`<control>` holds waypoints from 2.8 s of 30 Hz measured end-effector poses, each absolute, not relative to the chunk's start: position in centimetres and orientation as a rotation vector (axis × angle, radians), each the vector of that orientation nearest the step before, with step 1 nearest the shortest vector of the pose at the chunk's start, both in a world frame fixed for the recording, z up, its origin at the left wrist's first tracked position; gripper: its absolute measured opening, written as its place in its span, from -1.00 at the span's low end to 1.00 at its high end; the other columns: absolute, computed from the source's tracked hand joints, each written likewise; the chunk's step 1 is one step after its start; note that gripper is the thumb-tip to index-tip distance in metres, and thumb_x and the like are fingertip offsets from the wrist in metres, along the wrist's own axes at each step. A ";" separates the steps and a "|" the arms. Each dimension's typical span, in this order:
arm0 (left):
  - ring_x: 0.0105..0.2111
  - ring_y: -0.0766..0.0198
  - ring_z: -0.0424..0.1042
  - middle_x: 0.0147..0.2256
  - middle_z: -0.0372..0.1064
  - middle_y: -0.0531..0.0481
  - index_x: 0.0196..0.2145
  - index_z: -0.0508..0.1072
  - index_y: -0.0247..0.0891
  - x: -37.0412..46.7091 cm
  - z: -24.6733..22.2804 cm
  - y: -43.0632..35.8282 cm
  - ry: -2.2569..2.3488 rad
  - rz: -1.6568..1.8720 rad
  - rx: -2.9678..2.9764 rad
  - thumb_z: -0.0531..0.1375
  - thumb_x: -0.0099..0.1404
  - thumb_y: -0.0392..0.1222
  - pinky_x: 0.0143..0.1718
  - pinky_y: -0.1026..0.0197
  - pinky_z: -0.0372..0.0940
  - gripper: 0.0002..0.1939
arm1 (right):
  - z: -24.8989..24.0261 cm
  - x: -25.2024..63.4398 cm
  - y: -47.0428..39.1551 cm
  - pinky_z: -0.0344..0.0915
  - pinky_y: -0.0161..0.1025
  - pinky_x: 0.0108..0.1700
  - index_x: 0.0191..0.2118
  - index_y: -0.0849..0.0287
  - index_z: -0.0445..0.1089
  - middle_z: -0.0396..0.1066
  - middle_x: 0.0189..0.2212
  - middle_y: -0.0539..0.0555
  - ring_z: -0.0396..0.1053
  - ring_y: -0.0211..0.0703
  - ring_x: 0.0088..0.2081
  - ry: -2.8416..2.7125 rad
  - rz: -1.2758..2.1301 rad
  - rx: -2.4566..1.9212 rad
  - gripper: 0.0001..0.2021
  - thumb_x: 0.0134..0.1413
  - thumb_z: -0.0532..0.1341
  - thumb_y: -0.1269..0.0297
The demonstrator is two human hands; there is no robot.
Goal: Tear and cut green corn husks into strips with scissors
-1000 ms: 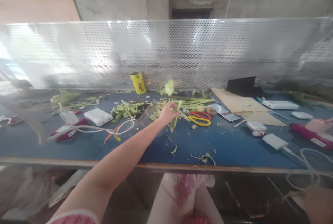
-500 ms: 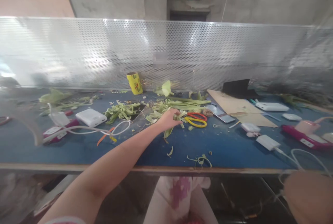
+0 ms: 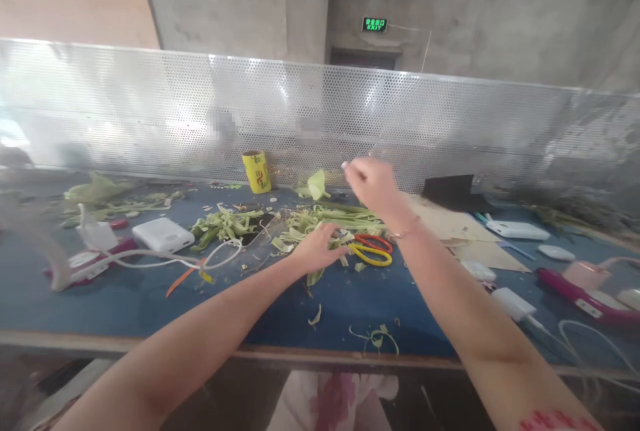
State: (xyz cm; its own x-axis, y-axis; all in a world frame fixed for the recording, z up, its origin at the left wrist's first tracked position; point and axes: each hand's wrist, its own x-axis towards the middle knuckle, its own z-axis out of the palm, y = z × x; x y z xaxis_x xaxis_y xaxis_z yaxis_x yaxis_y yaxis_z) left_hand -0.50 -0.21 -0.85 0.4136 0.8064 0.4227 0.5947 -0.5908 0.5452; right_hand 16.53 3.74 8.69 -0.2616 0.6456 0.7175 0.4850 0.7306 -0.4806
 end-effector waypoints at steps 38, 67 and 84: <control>-0.17 0.16 0.36 -0.18 0.37 -0.13 -0.20 0.35 -0.27 -1.7 -0.1 1.7 1.121 1.239 2.137 0.31 -0.09 -0.03 -0.16 0.14 0.27 -0.51 | 2.6 12.4 4.5 0.34 -0.25 -0.30 -0.34 0.07 0.06 0.26 -0.39 -0.05 0.35 -0.30 -0.37 -1.075 0.990 -0.554 -0.71 -0.09 0.19 0.10; -0.52 0.33 0.40 -0.50 0.42 0.00 -0.40 0.40 -0.36 -0.8 1.3 0.6 0.869 1.349 1.238 0.33 -0.11 -0.26 -0.47 0.27 0.31 -0.72 | 0.4 13.0 0.8 0.14 -0.30 -0.38 -0.46 0.12 0.10 0.17 -0.57 -0.11 0.17 -0.28 -0.49 -1.750 0.625 -1.007 -0.90 -0.04 0.07 0.26; -0.46 0.25 0.47 -0.40 0.50 -0.14 -0.37 0.50 -0.44 -1.2 1.1 1.3 0.815 1.316 1.105 0.35 -0.14 -0.44 -0.44 0.27 0.38 -0.72 | 0.2 14.8 2.8 0.15 -0.31 -0.34 -0.39 0.18 0.30 0.32 -0.49 -0.04 0.22 -0.27 -0.44 -1.666 0.558 -0.941 -0.89 -0.04 0.08 0.28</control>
State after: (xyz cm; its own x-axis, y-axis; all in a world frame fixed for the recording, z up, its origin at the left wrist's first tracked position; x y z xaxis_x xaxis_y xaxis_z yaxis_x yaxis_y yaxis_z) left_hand -1.23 1.33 1.10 0.1218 0.9843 0.1275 -0.3244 -0.0819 0.9424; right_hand 14.82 2.77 0.25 -0.0953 0.8121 0.5758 0.3008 0.5748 -0.7610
